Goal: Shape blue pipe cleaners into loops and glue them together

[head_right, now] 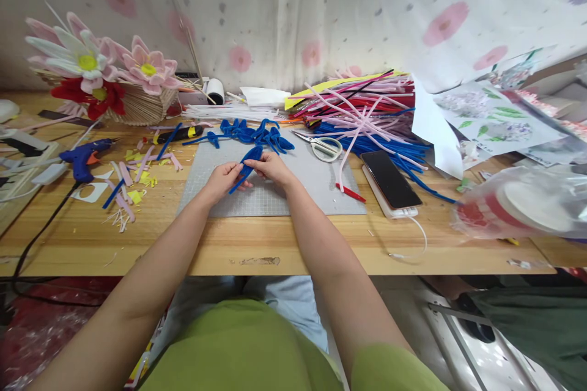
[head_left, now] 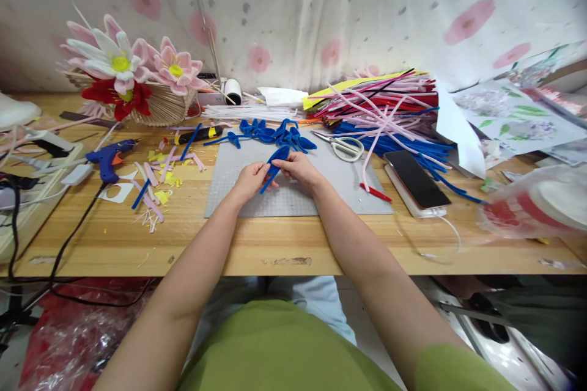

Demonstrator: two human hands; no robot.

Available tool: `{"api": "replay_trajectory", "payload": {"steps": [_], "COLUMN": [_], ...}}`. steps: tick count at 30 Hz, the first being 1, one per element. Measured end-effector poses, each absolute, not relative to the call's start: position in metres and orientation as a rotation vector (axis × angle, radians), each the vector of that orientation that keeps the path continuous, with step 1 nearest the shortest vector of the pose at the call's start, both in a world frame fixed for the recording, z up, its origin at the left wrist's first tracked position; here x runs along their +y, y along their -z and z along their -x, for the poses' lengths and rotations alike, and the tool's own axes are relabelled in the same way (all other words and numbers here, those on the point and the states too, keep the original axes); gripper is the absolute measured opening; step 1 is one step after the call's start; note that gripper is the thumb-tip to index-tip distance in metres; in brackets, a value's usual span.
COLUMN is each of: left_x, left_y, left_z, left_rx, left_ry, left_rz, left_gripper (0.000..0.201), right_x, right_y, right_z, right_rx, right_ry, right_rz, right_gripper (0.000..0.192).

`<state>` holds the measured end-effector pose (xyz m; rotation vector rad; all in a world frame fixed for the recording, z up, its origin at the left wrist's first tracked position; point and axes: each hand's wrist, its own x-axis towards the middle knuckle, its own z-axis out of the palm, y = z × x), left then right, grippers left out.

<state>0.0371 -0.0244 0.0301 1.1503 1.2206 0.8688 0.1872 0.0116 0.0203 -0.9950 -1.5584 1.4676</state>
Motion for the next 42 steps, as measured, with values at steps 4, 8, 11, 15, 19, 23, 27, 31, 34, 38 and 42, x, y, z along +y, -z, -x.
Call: {"api": "replay_trajectory", "payload": {"steps": [4, 8, 11, 15, 19, 23, 27, 31, 34, 38, 42], "left_x": [-0.026, -0.028, -0.030, -0.032, -0.033, -0.033, -0.033, -0.033, -0.034, -0.035, -0.035], "left_y": [-0.031, -0.030, -0.028, -0.026, -0.025, -0.028, -0.034, -0.037, -0.037, -0.036, -0.036], "left_z": [-0.039, -0.040, -0.042, -0.045, -0.050, -0.052, -0.050, -0.048, -0.046, -0.044, -0.043], "left_rx": [1.169, 1.094, 1.038, 0.985, 1.023, 1.029, 1.087, 1.092, 1.058, 0.976, 0.973], "left_ry": [-0.898, -0.880, -0.870, -0.902, -0.941, -0.944, -0.944, -0.903, -0.858, -0.808, -0.783], "left_rz": [-1.101, -1.074, -1.052, -0.996, -0.900, -0.827, -0.786, -0.783, -0.805, -0.841, -0.844], "left_gripper": [0.017, 0.022, 0.025, 0.027, 0.023, 0.018, 0.014, 0.013, 0.012, 0.011, 0.012], "right_x": [0.013, 0.013, 0.012, 0.012, 0.012, 0.012, 0.010, 0.010, 0.013, 0.016, 0.017], "right_y": [-0.021, -0.020, -0.022, -0.021, -0.017, -0.015, -0.018, -0.023, -0.025, -0.023, -0.020], "right_z": [-0.188, -0.186, -0.183, -0.181, -0.178, -0.174, -0.174, -0.184, -0.191, -0.189, -0.184], "right_rx": [-1.580, -1.562, -1.563, -1.518, -1.413, -1.402, -1.392, -1.241, -1.165, -1.122, -1.177], "right_ry": [-1.444, -1.398, -1.372, -1.348, -1.327, -1.303, -1.331, -1.572, -1.663, -1.595, -1.384], "right_rz": [1.031, 1.034, 1.032, 1.037, 1.024, 1.024, 1.013, 0.907, 0.814, 0.859, 0.958], "right_gripper": [0.037, 0.037, 0.038, 0.038, 0.036, 0.034, 0.036, 0.045, 0.047, 0.043, 0.041]}}
